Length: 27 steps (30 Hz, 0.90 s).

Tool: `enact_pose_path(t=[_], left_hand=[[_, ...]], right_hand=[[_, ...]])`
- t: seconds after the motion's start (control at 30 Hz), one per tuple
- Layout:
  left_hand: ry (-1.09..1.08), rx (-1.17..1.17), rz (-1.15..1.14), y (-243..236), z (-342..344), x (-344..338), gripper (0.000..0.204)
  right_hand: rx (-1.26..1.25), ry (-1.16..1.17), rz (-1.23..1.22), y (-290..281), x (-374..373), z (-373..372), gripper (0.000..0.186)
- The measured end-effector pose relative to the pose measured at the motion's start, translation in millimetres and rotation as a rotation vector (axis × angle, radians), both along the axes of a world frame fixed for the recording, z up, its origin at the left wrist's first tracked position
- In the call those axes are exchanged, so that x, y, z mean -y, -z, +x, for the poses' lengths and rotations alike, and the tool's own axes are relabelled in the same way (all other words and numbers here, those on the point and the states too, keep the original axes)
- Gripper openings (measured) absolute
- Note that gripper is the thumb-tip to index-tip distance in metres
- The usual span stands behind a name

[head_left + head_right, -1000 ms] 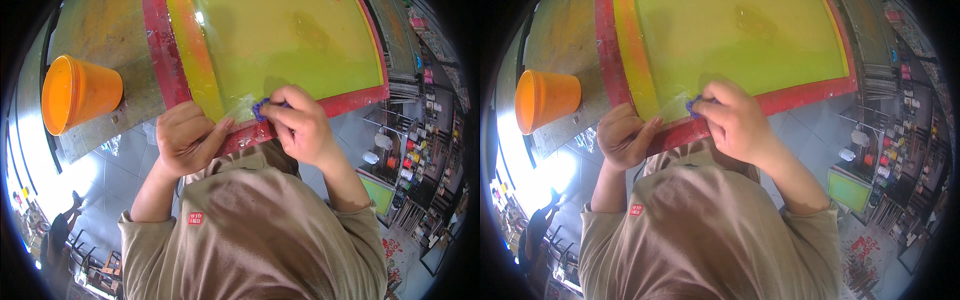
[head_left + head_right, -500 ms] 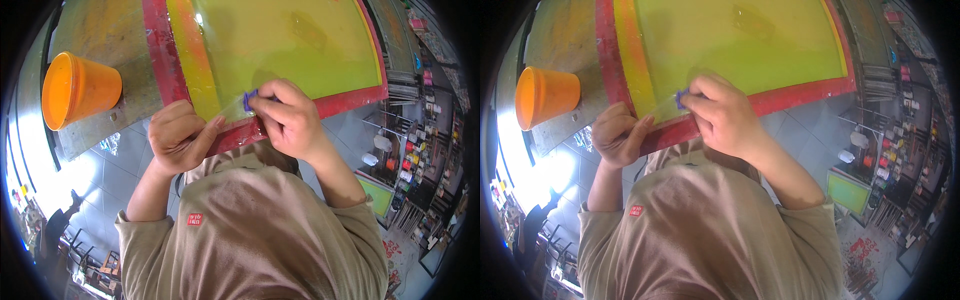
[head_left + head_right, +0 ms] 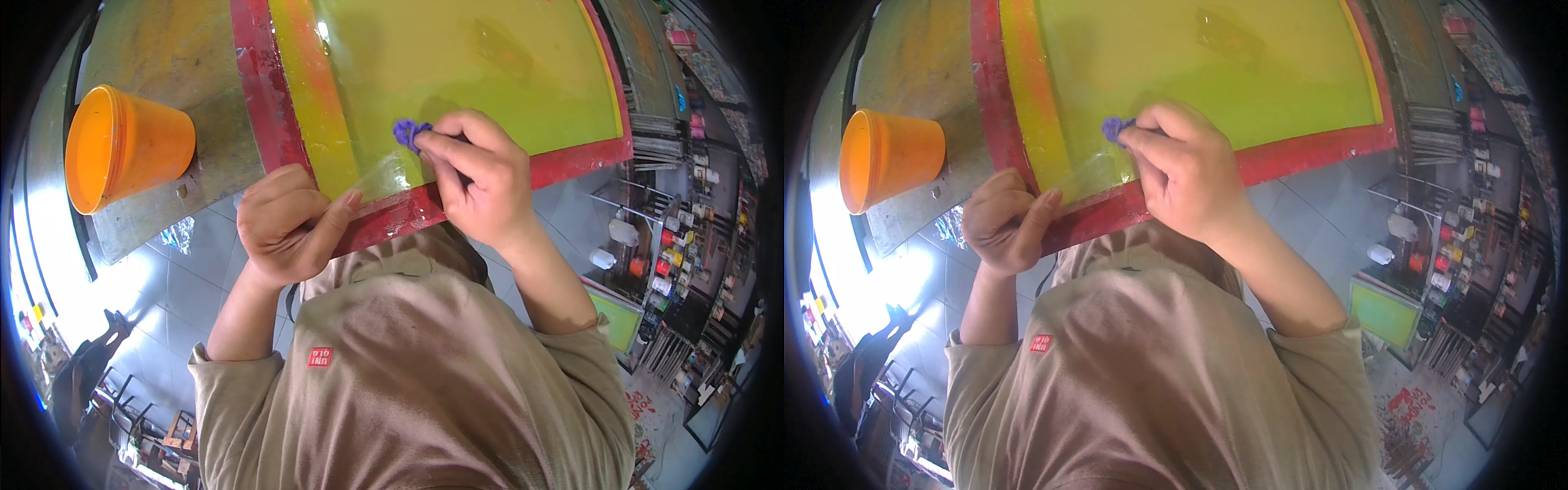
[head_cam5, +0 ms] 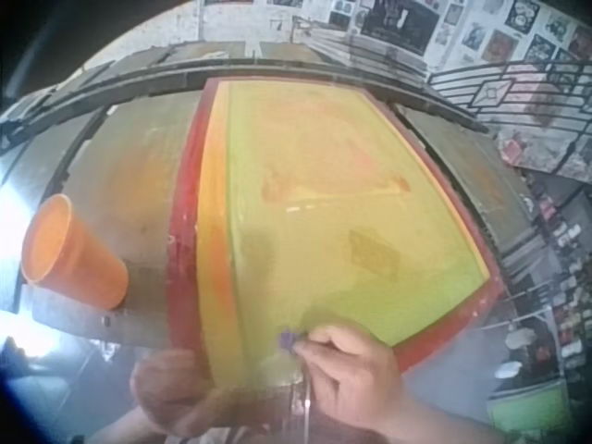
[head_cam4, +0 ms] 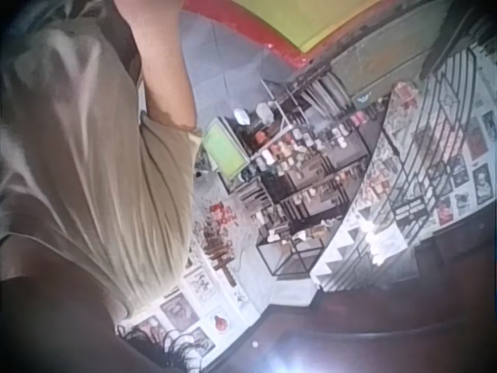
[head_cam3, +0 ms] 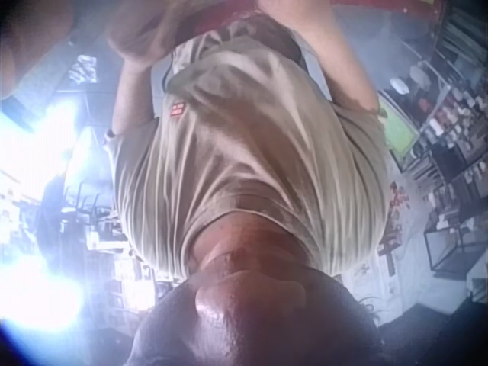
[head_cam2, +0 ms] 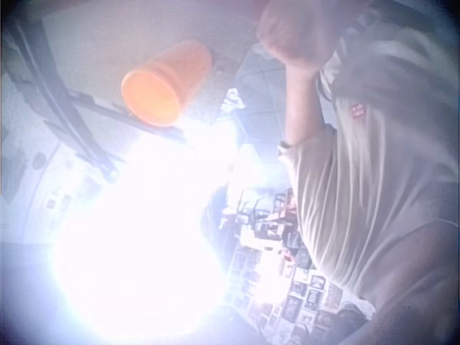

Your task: The person applies a transparent protective film to a rectangular board with a red frame and yellow-green surface. They use a purple cloth to smooth the film and remove bubbles, repeatedly dipping the cloth into an orange bucket of water. The person adjusts the board's position and continues smoothing the film along the edges and center.

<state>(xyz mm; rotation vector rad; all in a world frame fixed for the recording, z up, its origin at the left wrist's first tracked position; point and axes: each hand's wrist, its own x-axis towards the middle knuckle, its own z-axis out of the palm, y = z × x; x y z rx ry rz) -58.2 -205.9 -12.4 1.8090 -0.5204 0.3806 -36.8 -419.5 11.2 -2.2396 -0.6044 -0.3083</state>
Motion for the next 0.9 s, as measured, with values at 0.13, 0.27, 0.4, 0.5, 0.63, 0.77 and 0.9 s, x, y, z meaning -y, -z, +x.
enact_pose_path(t=[0.13,0.27,0.4,0.5,0.63,0.77,0.9], left_hand=[[-0.006,0.013,-0.019,0.3,-0.1,1.0,0.026],[-0.009,0.002,-0.035,1.3,-1.3,2.5,0.026],[-0.011,0.009,-0.039,2.9,-2.0,1.4,0.026],[-0.010,0.011,-0.053,2.5,-1.7,3.6,0.026],[-0.023,0.009,-0.063,3.9,-1.6,3.7,0.026],[-0.028,0.016,-0.068,4.3,-2.6,3.9,0.026],[-0.040,0.016,-0.076,2.9,-2.0,5.0,0.027]], right_hand=[[-0.065,-0.345,0.055,-5.6,-0.6,-7.3,0.024],[-0.066,-0.204,0.000,-3.5,1.0,-4.1,0.025],[-0.039,-0.229,-0.024,-4.0,1.0,-3.7,0.026],[-0.122,-0.283,-0.060,-9.3,10.3,-5.0,0.024],[-0.021,-0.106,-0.084,-4.9,8.8,-1.5,0.028],[-0.053,0.095,-0.231,-25.0,20.4,-18.4,0.033],[-0.292,0.067,-0.303,-23.4,46.5,-34.7,0.040]])
